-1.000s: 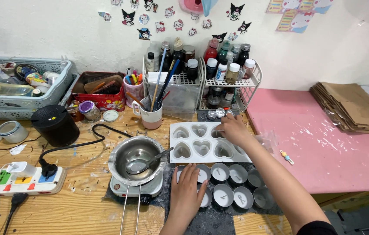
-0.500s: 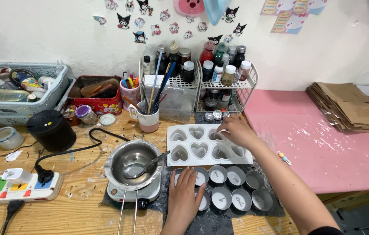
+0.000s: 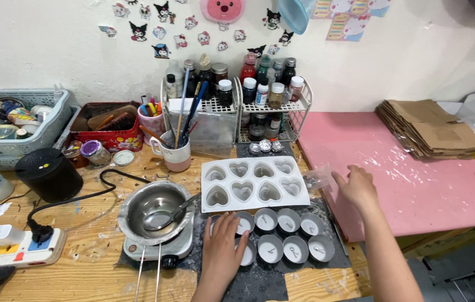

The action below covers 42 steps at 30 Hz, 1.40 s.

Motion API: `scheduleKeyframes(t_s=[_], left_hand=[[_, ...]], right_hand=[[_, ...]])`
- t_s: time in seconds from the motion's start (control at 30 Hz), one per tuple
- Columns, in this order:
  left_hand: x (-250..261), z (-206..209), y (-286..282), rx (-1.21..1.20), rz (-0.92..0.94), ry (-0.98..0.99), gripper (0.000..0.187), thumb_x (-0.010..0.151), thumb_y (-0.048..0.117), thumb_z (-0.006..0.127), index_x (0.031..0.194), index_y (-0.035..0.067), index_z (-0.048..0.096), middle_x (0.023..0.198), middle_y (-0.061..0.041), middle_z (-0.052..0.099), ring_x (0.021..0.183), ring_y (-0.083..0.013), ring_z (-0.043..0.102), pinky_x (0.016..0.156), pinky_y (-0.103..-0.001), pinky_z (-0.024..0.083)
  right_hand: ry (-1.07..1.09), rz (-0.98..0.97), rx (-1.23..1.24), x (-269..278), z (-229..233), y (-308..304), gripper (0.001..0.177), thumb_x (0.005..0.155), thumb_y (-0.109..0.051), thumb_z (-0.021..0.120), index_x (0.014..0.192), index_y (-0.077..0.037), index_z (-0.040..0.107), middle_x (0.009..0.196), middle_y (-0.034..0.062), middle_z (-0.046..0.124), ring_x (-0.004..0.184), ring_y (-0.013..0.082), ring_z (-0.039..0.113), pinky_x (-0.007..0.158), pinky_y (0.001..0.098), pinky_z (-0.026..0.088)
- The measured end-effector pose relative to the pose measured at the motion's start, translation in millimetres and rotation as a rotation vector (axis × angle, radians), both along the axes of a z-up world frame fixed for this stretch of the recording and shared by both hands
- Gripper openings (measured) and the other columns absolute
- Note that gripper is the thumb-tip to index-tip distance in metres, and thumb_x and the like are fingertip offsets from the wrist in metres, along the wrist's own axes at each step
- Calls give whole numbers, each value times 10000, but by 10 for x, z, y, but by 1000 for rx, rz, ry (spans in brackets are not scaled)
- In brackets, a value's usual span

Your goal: The person prepares wicks, jars, and molds for candle production at a workstation.

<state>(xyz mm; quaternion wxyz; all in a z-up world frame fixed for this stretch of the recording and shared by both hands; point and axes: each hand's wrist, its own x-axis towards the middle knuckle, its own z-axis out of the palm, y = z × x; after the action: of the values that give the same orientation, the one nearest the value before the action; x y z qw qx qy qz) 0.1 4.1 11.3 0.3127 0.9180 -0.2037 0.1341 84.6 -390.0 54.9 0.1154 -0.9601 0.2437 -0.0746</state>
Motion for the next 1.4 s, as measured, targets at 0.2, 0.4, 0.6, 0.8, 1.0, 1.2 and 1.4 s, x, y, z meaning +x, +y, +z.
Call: scheduleKeyframes(t_s=[0.2, 0.4, 0.6, 0.8, 1.0, 1.2, 1.4], left_hand=[[-11, 8, -16, -17, 20, -52, 436, 962, 344, 606, 1251, 19, 631, 1346, -124, 612, 1355, -266, 474, 1198, -514, 195], [-15, 38, -15, -61, -7, -102, 406, 960, 318, 613, 1232, 17, 641, 1308, -129, 638, 1343, -281, 498, 1215, -522, 188], [-240, 420, -196, -351, -196, 113, 395, 1003, 317, 593, 1303, 74, 673, 1323, -98, 670, 1300, -254, 577, 1139, -442, 398], [-529, 776, -462, -992, -483, 457, 550, 1003, 296, 612, 1453, 8, 483, 1397, -125, 623, 1329, -189, 588, 1093, -368, 478], [-566, 367, -399, -1260, -401, 549, 428, 1013, 197, 609, 1368, -43, 609, 1213, -82, 761, 1100, -117, 699, 958, -276, 555], [-606, 237, -199, -1190, -373, 610, 388, 1020, 195, 552, 1352, 15, 642, 1071, -7, 741, 929, -34, 653, 823, -202, 540], [-651, 441, -53, -891, -127, 329, 178, 916, 182, 757, 890, 8, 787, 735, -72, 809, 648, -71, 718, 561, -273, 545]], right_hand=[[-58, -62, 125, -5, -119, 199, 481, 981, -518, 610, 1063, -87, 807, 902, 93, 784, 1024, 270, 660, 1030, 515, 455], [-481, 55, 418, 15, -345, -5, 292, 991, -305, 671, 1016, -37, 783, 785, 119, 746, 685, 205, 682, 679, 361, 532], [-818, 249, 445, -801, 235, 622, 159, 992, -162, 691, 1015, -39, 790, 908, 69, 756, 810, 134, 690, 723, 264, 549], [-979, 559, 361, -1585, 273, 1795, 210, 814, -6, 783, 1015, -65, 803, 948, 79, 763, 851, 193, 762, 712, 315, 597], [-1010, 770, 148, -1787, 302, 2242, 359, 704, -11, 816, 1057, -46, 761, 1111, 105, 738, 1074, 320, 705, 918, 391, 573], [-952, 739, 274, -1817, 361, 2442, 414, 712, 19, 807, 1122, -6, 746, 1169, 156, 715, 1132, 354, 682, 979, 421, 523], [-933, 763, 389, -1793, 204, 2426, 346, 754, 43, 793, 1095, 24, 740, 1139, 158, 753, 1102, 299, 740, 948, 376, 569]])
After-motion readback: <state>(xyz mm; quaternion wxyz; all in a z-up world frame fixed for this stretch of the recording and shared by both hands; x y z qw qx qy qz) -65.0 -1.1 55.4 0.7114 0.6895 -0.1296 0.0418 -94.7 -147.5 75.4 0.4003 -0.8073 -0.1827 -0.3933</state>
